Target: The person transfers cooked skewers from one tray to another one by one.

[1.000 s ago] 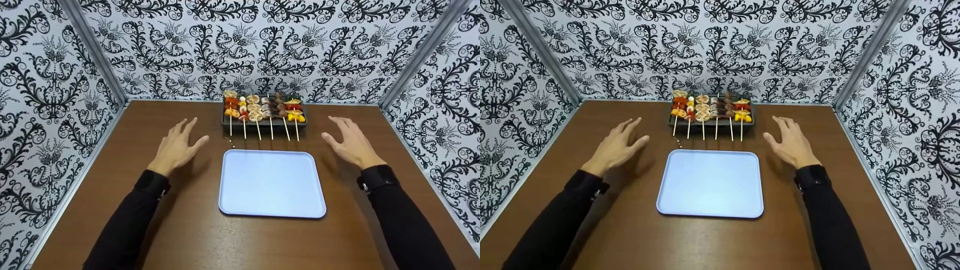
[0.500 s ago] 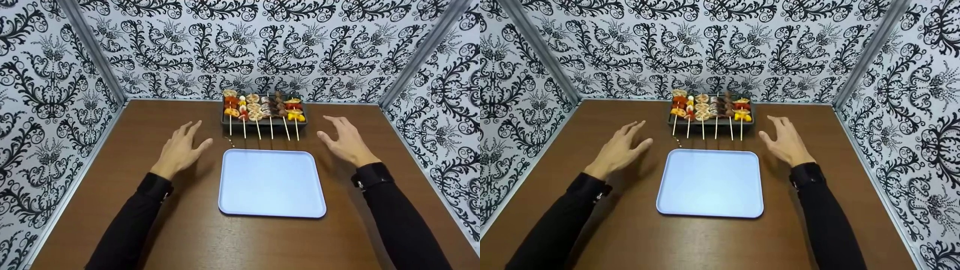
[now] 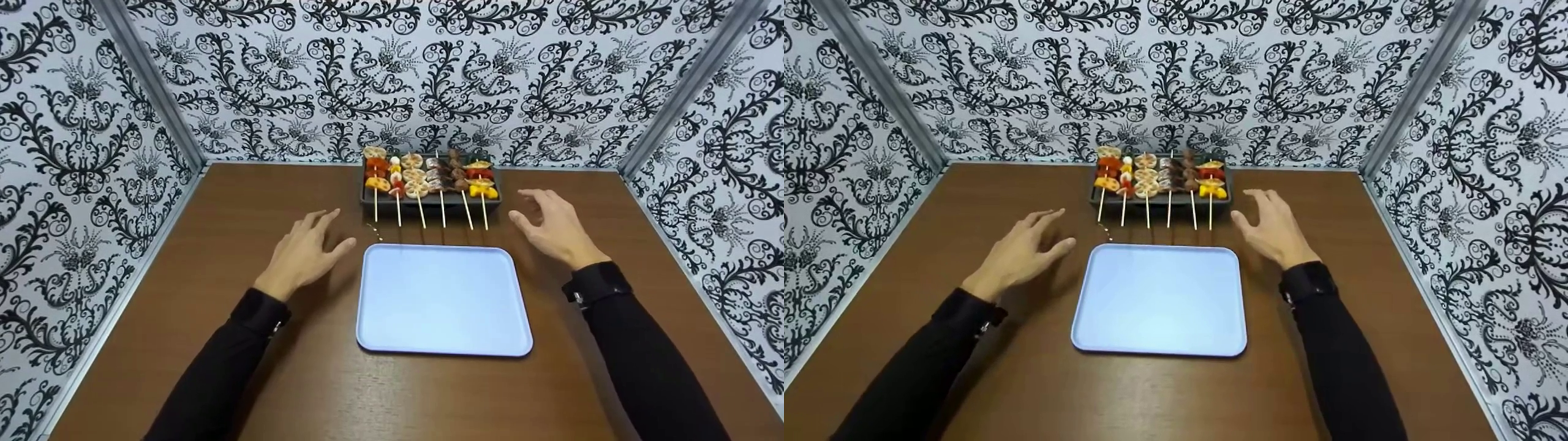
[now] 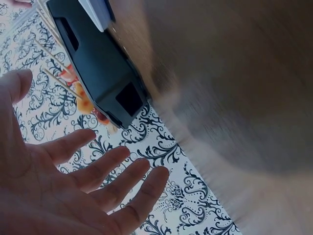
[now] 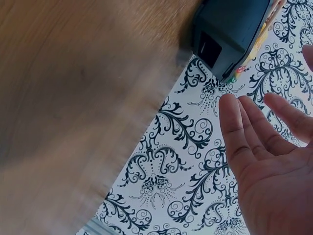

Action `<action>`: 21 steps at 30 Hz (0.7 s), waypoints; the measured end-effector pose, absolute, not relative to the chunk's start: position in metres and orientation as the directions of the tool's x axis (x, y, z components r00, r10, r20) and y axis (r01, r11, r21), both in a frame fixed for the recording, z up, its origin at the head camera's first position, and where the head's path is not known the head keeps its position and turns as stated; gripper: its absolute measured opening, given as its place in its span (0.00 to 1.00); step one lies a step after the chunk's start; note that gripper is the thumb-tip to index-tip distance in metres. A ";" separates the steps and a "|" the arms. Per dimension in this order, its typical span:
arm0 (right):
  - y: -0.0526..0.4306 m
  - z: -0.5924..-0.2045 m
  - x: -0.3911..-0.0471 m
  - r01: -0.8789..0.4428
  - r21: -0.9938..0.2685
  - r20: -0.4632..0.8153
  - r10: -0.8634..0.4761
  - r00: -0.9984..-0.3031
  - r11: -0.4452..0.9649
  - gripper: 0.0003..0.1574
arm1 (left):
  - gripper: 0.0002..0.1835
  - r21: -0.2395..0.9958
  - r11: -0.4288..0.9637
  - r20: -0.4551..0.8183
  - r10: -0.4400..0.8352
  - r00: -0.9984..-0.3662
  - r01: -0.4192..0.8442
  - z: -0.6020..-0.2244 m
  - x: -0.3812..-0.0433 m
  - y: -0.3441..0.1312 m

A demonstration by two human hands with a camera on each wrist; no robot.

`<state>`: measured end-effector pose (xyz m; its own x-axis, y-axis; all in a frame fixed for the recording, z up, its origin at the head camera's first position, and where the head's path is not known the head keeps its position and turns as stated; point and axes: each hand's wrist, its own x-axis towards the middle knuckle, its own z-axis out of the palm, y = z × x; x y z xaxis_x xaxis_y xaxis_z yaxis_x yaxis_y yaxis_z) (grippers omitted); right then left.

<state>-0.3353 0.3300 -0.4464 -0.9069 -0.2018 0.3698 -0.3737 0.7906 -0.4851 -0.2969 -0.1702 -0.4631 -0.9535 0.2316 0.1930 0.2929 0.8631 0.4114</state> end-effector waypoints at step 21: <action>0.304 -0.444 -0.345 -0.385 -0.578 0.370 -0.189 -0.909 0.720 0.31 | 0.45 0.432 0.847 0.194 0.248 -0.949 0.310 -0.469 -0.287 -0.158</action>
